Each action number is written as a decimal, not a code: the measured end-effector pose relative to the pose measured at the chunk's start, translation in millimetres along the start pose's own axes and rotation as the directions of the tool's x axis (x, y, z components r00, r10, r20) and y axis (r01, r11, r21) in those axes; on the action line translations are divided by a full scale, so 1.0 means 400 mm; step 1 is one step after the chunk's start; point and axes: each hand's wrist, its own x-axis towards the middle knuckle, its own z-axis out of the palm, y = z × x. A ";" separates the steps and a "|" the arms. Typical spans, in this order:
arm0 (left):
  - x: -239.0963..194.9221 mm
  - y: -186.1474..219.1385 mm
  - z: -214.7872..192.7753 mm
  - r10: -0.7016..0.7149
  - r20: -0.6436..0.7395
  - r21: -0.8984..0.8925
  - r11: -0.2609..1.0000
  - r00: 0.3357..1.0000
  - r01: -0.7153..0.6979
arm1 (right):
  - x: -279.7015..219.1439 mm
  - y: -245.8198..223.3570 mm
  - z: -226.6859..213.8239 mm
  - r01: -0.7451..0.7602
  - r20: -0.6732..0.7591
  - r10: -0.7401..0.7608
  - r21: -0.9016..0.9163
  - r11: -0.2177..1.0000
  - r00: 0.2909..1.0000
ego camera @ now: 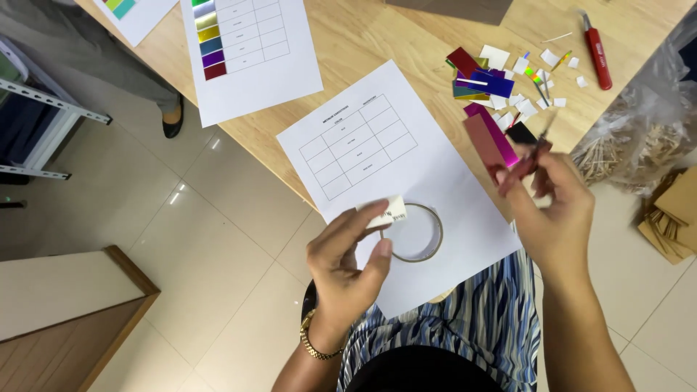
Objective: Cutting colored material strips into small swatches and adhering them to an inventory sheet using double-sided tape.
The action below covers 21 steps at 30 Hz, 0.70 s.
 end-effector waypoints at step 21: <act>-0.034 0.102 0.159 -0.226 0.059 -0.388 0.892 0.972 0.231 | -0.229 -0.094 -0.068 -0.119 0.507 -0.109 0.396 0.911 0.855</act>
